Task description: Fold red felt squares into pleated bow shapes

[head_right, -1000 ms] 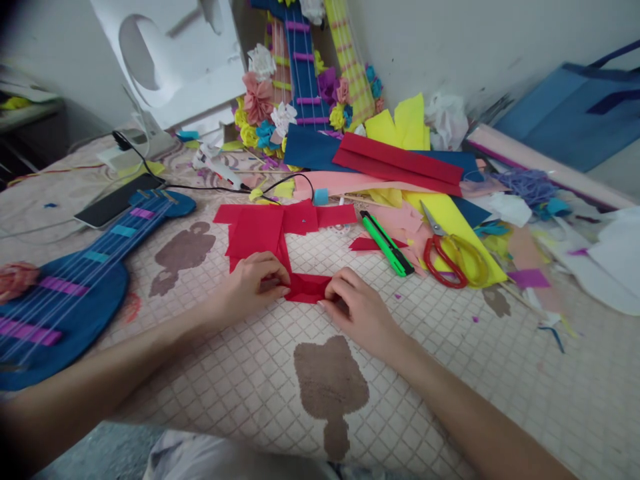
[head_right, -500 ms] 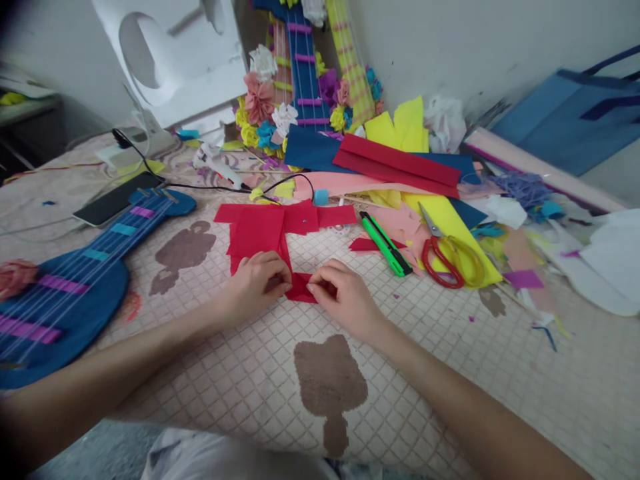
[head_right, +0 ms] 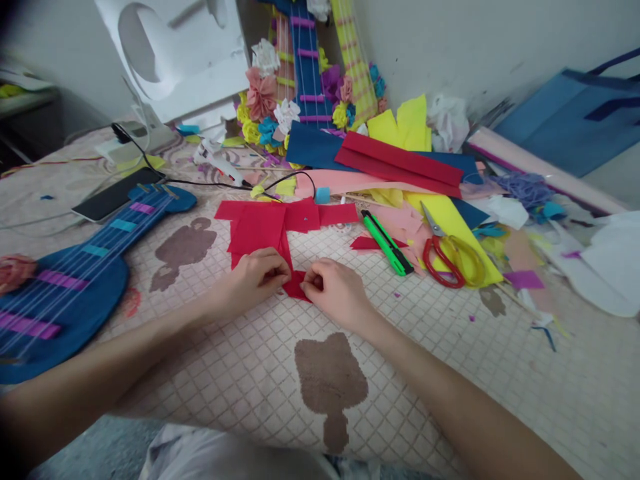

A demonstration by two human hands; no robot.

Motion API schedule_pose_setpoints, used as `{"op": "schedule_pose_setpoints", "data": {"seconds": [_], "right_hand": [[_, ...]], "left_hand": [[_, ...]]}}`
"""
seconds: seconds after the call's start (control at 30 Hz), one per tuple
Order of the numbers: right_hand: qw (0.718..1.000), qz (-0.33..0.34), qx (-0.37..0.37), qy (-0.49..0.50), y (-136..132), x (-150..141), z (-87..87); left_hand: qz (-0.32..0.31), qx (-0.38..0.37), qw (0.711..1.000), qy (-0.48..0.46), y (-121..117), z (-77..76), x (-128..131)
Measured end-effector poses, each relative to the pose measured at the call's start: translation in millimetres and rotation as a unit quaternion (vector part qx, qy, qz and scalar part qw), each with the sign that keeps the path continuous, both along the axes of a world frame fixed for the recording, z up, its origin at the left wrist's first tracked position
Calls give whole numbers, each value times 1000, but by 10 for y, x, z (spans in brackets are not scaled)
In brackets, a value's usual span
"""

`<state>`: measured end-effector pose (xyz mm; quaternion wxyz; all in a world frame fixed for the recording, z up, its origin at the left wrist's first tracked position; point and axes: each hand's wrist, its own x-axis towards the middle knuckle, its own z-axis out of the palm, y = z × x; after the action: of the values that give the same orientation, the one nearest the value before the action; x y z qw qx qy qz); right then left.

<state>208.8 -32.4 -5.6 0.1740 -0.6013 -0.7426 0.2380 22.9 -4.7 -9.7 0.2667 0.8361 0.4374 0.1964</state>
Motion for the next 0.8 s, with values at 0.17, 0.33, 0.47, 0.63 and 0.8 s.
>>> {"op": "schedule_pose_setpoints", "data": {"seconds": [0.17, 0.33, 0.47, 0.63, 0.8], "right_hand": [[1000, 2, 13, 8, -16, 15, -16], [1000, 0, 19, 2, -21, 17, -28], [1000, 3, 29, -5, -26, 15, -30], [999, 10, 38, -23, -33, 6, -33], [999, 13, 40, -14, -36, 13, -45]], "left_hand": [[-25, -49, 998, -26, 63, 76, -68], [-26, -22, 999, -24, 42, 48, -64], [-17, 11, 1000, -6, 16, 9, -44], [-12, 20, 1000, -5, 12, -5, -39], [-16, 13, 998, -52, 48, -47, -71]]}}
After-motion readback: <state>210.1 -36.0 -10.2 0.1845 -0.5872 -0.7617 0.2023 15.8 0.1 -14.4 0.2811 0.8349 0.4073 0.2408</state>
